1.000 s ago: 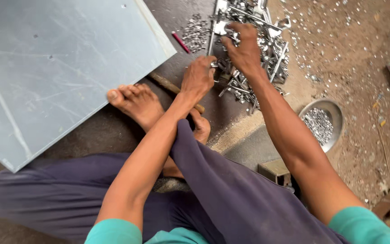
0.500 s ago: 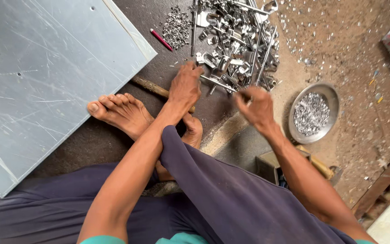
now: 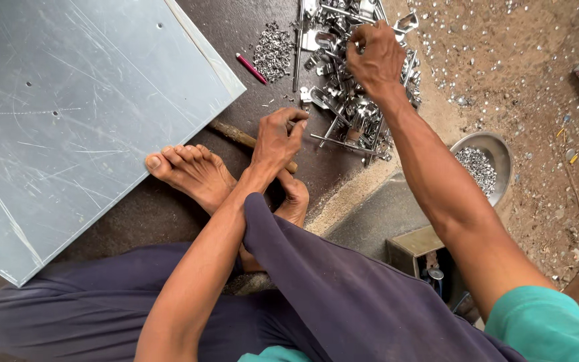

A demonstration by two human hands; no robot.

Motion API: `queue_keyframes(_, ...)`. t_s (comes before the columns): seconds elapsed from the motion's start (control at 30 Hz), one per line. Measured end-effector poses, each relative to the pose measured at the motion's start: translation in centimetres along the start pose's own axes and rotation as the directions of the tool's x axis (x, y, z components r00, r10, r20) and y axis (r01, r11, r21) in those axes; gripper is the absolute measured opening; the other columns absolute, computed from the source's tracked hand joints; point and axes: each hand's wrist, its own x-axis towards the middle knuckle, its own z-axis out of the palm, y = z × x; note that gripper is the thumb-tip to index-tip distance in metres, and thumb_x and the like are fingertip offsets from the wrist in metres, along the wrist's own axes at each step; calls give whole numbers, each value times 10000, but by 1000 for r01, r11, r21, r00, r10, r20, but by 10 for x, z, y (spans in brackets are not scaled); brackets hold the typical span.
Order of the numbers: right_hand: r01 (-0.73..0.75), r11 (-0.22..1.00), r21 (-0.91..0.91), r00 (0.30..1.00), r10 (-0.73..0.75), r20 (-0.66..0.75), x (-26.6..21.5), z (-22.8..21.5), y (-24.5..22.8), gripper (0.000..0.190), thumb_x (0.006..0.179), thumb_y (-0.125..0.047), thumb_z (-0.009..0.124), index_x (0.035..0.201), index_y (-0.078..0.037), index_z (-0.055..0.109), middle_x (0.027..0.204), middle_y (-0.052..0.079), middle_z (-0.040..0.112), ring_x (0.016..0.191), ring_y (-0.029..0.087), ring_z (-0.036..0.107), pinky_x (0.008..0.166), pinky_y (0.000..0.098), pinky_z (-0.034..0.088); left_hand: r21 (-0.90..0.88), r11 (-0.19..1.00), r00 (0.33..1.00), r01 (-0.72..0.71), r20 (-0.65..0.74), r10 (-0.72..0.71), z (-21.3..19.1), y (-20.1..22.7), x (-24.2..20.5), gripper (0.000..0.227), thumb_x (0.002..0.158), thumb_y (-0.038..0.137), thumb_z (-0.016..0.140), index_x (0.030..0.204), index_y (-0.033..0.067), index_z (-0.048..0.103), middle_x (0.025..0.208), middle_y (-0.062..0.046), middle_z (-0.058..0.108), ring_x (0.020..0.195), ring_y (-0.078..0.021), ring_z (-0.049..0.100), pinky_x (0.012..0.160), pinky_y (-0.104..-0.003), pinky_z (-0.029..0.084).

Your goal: The person assembles a metal frame by attaching a latch mechanism to a rectangular metal sheet. They use a hammer and a punch to create indentations, then secure the latch with a screwdriver. The person repeats this process on multiple frames, stacking the completed units.

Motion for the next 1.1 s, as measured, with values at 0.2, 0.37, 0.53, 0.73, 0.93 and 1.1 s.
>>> queue_keyframes(0.2,165,984,72,967,-146,-210,21,10,-8,82,928,-149,753,963,-76,761,923,130,641,756,214,605,520,323,514,-49,988,989,149,-6,-150,-1,-6,0,199,938,134,684,1101,55,765,980,-100,785,744,-167,752,684,-313,626)
queue_keyframes(0.37,220,973,65,919,-185,-348,0,-28,-43,136,974,-168,797,865,-89,778,832,56,701,725,187,640,588,364,501,-331,898,946,290,-46,-322,-12,-7,0,313,933,201,728,1192,26,717,974,-94,788,760,-151,768,658,-284,646)
queue_keyframes(0.53,404,797,449,904,-425,-59,-93,-39,-112,212,945,-130,745,1120,-11,759,984,158,727,772,223,680,607,338,581,-663,726,953,185,-60,-298,-29,5,-4,389,930,163,766,1264,1,648,980,-135,784,811,-169,763,702,-294,652)
queue_keyframes(0.73,75,662,746,862,-420,286,-123,-17,-171,250,1035,-207,683,1217,-36,697,1099,136,711,903,220,696,765,366,603,-139,976,919,167,-336,-205,-76,16,-57,214,980,89,655,1163,-11,703,1046,-97,775,955,-154,759,812,-266,618)
queue_keyframes(0.93,323,835,445,760,-509,404,-115,-21,-173,260,942,-85,596,1189,-6,582,1046,182,602,879,283,605,748,368,557,443,495,582,747,-796,-166,-88,22,-74,184,1086,91,638,952,-20,697,946,-131,716,940,-218,698,922,-282,549)
queue_keyframes(1.1,355,820,449,811,-509,288,-161,-76,-113,251,1060,-233,567,1143,3,553,901,128,544,730,211,503,652,369,480,-150,976,939,161,-283,-198,-88,23,-58,173,960,53,641,1115,5,702,1041,-104,754,920,-195,757,815,-283,617)
